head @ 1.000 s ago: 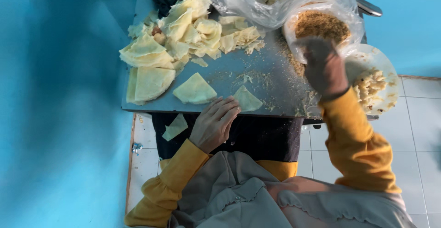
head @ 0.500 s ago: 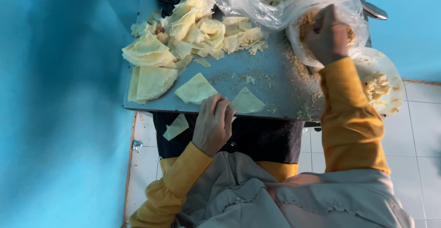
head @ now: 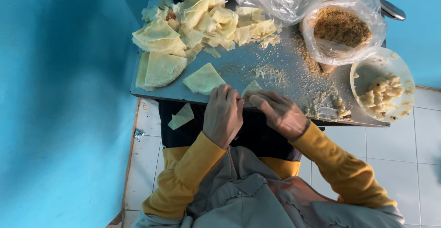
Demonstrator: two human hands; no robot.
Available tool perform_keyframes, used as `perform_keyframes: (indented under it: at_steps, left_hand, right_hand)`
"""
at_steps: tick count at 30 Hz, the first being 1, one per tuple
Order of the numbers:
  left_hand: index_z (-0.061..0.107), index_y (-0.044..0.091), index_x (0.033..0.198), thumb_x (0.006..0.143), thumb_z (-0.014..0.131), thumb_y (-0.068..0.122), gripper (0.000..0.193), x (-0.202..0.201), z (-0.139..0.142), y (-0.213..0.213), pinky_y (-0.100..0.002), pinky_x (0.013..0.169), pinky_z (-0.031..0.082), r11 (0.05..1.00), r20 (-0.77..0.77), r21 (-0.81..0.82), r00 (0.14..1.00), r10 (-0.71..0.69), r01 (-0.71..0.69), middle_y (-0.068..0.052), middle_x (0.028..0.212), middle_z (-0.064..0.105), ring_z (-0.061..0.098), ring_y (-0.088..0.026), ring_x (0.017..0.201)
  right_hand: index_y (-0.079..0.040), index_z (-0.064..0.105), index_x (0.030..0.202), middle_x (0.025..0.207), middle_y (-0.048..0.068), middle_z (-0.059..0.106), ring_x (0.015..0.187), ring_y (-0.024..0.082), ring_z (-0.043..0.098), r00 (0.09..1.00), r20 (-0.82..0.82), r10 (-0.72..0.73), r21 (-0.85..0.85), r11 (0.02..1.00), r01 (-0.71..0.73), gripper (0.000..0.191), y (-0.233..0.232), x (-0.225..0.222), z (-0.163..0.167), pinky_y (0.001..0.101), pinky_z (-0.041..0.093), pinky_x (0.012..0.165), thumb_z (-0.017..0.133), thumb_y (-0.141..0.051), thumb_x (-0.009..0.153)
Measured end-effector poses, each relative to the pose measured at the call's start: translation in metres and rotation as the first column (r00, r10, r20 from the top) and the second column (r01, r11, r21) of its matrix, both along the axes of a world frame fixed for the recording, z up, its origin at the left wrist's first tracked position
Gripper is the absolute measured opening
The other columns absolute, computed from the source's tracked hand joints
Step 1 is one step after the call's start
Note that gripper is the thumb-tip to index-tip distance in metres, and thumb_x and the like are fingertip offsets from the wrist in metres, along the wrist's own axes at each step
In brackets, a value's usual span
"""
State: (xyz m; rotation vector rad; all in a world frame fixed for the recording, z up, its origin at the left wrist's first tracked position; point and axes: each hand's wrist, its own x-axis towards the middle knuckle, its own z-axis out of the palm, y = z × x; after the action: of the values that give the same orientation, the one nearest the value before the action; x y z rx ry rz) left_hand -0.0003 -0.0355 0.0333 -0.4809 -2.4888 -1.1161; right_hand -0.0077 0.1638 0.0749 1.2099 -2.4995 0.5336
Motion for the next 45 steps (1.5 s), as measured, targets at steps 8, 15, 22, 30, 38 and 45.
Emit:
perform_keyframes:
  at_steps: [8, 15, 22, 30, 38, 45]
  left_hand:
    - [0.056, 0.004, 0.096, 0.094, 0.071, 0.009, 0.016, 0.005, -0.004, 0.005, -0.041, 0.080, 0.052, 0.999, -0.008, 0.037, 1.000, 0.024, -0.024, -0.013, 0.094, 0.061, 0.062, -0.032, 0.093]
    - [0.059, 0.003, 0.118, 0.099, 0.067, 0.006, 0.021, 0.015, -0.005, 0.006, -0.040, 0.089, 0.054, 0.985, -0.120, 0.152, 0.991, -0.059, 0.077, -0.012, 0.112, 0.069, 0.066, -0.032, 0.104]
    - [0.062, 0.001, 0.124, 0.091, 0.069, 0.005, 0.034, 0.016, -0.012, 0.005, -0.039, 0.092, 0.054, 0.981, -0.087, 0.059, 0.980, -0.178, 0.184, -0.011, 0.116, 0.068, 0.062, -0.030, 0.109]
    - [0.064, 0.003, 0.106, 0.085, 0.067, 0.001, 0.022, -0.014, -0.024, -0.006, -0.036, 0.094, 0.054, 0.951, -0.201, -0.140, 0.933, -0.299, 0.274, -0.009, 0.108, 0.066, 0.061, -0.028, 0.105]
    - [0.064, 0.005, 0.102, 0.089, 0.067, 0.006, 0.013, -0.028, -0.013, 0.002, -0.038, 0.084, 0.052, 0.973, -0.107, -0.100, 0.970, -0.216, 0.206, -0.010, 0.096, 0.064, 0.061, -0.028, 0.095]
    - [0.063, -0.003, 0.113, 0.091, 0.065, 0.009, 0.026, -0.014, -0.016, -0.004, -0.036, 0.087, 0.052, 0.938, -0.306, -0.288, 0.910, -0.280, 0.191, -0.013, 0.100, 0.060, 0.057, -0.027, 0.098]
  right_hand:
    - [-0.006, 0.056, 0.130, 0.101, 0.013, 0.071, 0.093, 0.034, 0.070, 0.976, -0.023, -0.214, -0.083, 0.974, 0.212, 0.041, 0.020, 0.007, -0.030, 0.0446, 0.056, 0.083, 0.065, 0.008, 0.093]
    - [-0.003, 0.050, 0.130, 0.102, 0.017, 0.070, 0.091, 0.036, 0.068, 0.970, -0.076, -0.232, -0.029, 0.973, 0.230, 0.040, 0.016, 0.005, -0.023, 0.0462, 0.056, 0.083, 0.066, 0.004, 0.095]
    - [0.000, 0.044, 0.139, 0.118, 0.023, 0.070, 0.107, 0.039, 0.072, 0.983, 0.053, -0.177, -0.171, 0.968, 0.184, 0.046, -0.005, 0.011, -0.010, 0.0424, 0.060, 0.087, 0.061, 0.008, 0.097]
    - [0.002, 0.039, 0.149, 0.101, 0.018, 0.073, 0.090, 0.037, 0.073, 0.976, 0.125, -0.178, -0.082, 0.979, 0.189, 0.069, -0.005, 0.015, -0.009, 0.0432, 0.059, 0.080, 0.075, -0.008, 0.091]
    - [-0.002, 0.039, 0.150, 0.098, 0.014, 0.075, 0.087, 0.027, 0.078, 0.886, 0.438, -0.156, -0.204, 0.942, 0.267, 0.069, -0.009, -0.021, -0.004, 0.0332, 0.063, 0.074, 0.072, 0.000, 0.090]
    - [-0.002, 0.040, 0.149, 0.106, 0.021, 0.073, 0.086, 0.034, 0.075, 0.962, 0.097, -0.257, -0.088, 0.960, 0.265, 0.064, -0.014, 0.002, -0.011, 0.0395, 0.061, 0.069, 0.070, 0.005, 0.093]
